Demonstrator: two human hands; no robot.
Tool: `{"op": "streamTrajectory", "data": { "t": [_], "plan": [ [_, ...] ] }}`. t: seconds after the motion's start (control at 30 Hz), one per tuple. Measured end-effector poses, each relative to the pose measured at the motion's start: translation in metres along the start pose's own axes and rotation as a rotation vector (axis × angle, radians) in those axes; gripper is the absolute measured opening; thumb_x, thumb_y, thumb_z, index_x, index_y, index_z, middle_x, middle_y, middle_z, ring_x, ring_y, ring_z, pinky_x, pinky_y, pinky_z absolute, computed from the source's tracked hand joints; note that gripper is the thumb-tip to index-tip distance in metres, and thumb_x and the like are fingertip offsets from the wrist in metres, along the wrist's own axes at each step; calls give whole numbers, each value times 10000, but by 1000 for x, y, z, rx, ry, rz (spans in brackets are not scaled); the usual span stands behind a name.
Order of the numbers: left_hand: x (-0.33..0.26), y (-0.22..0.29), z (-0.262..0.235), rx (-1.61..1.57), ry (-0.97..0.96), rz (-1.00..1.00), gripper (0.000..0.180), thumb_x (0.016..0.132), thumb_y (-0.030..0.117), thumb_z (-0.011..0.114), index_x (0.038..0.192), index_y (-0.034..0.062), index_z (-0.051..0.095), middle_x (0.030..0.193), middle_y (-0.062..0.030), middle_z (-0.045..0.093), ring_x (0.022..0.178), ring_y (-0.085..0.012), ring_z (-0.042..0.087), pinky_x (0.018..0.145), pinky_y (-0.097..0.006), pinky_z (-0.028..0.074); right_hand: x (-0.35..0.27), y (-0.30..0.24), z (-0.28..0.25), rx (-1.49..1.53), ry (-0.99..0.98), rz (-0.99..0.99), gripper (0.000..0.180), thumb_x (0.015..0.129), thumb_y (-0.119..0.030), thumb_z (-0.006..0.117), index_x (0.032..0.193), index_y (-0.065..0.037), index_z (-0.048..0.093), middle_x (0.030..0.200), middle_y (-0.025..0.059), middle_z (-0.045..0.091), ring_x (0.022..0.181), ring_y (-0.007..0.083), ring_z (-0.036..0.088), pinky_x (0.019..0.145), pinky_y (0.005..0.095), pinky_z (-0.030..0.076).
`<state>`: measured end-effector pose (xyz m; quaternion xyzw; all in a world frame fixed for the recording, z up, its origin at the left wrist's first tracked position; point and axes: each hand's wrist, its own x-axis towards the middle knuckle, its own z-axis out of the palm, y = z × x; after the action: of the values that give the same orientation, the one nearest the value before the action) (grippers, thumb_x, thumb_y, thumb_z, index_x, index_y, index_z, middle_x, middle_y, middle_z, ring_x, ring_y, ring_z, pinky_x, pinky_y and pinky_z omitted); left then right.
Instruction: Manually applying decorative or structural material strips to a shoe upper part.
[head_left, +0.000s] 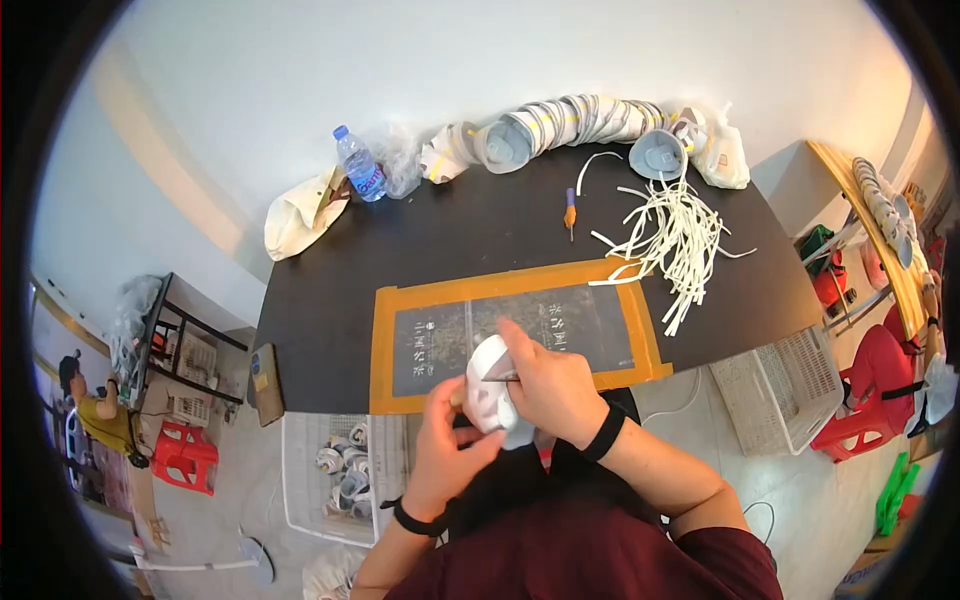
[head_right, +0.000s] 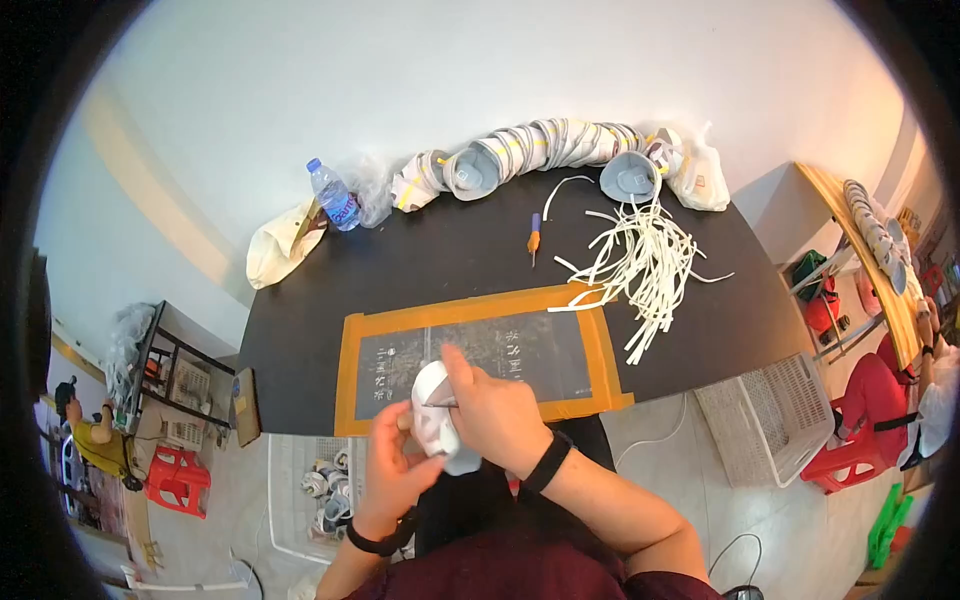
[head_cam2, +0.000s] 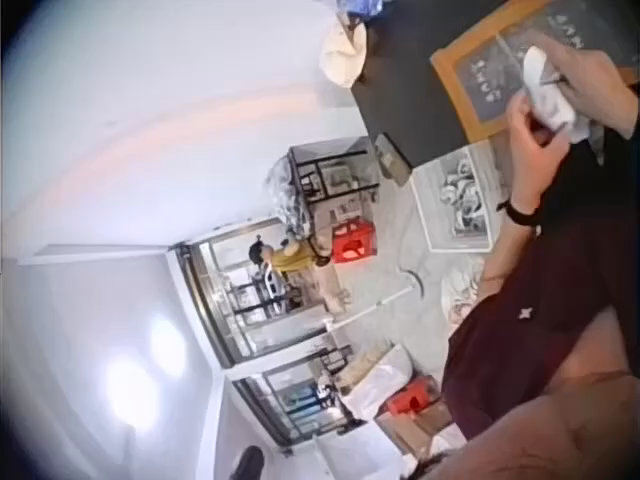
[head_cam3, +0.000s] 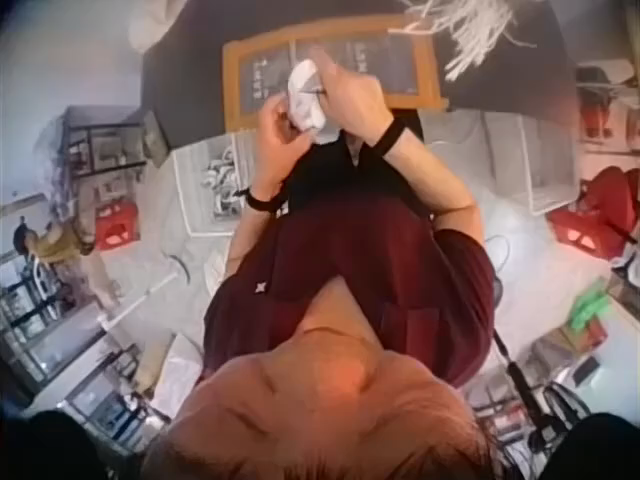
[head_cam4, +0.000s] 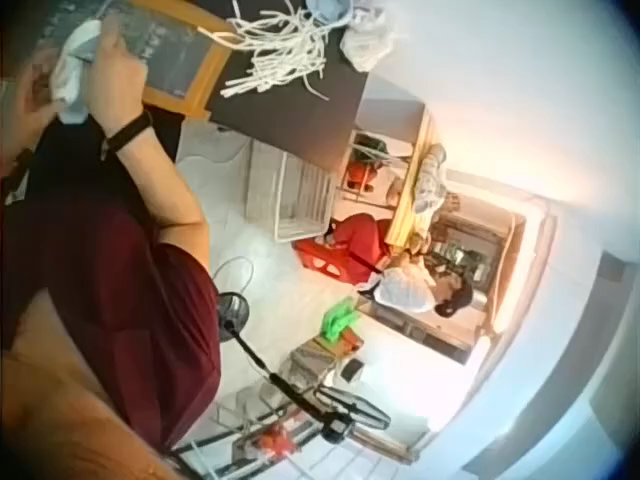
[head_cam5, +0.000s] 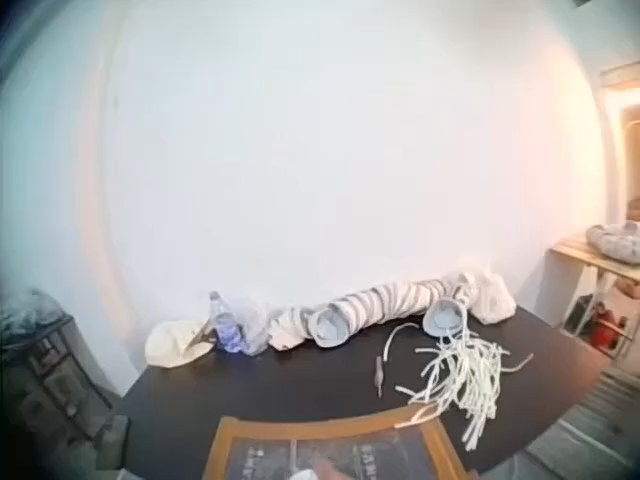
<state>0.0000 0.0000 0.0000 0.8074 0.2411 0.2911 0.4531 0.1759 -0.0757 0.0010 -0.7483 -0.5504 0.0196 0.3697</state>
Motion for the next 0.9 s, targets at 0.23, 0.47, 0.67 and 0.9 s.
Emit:
{"op": "streamTrajectory", "data": {
  "t": [0.23, 0.47, 0.67, 0.9],
  "plan": [
    [7, -17, -14, -746, -294, -548, 375, 926, 185, 638, 1255, 54, 515, 1044, -54, 644, 860, -122, 639, 610, -231, 525, 4, -15, 9, -24, -149, -151, 629, 769, -164, 666, 1349, -98, 431, 1045, 133, 612, 744, 307, 678, 594, 392, 546],
    [12, -17, -3, -772, -46, -439, 321, 939, 232, 639, 1199, 66, 551, 980, -23, 655, 760, -85, 608, 556, -206, 445, 5, 0, -19, 113, -192, 82, 608, 808, -299, 692, 1314, -82, 436, 1182, 177, 512, 891, 386, 648, 738, 444, 548],
    [20, -20, 9, -782, 52, -427, 262, 949, 206, 624, 1168, 73, 569, 986, -17, 652, 780, -72, 598, 576, -202, 439, -23, 12, -7, 359, -98, -2, 179, 956, -128, 513, 1075, -4, 566, 979, 168, 589, 880, 362, 619, 781, 394, 504],
    [18, -11, 24, -669, 112, -305, 223, 961, 185, 606, 1142, 56, 587, 957, -1, 640, 747, -48, 535, 613, -200, 415, -25, -3, -6, 523, -50, 83, 155, 936, -91, 535, 1063, -30, 599, 907, 153, 650, 811, 336, 648, 722, 375, 516]
  ]
}}
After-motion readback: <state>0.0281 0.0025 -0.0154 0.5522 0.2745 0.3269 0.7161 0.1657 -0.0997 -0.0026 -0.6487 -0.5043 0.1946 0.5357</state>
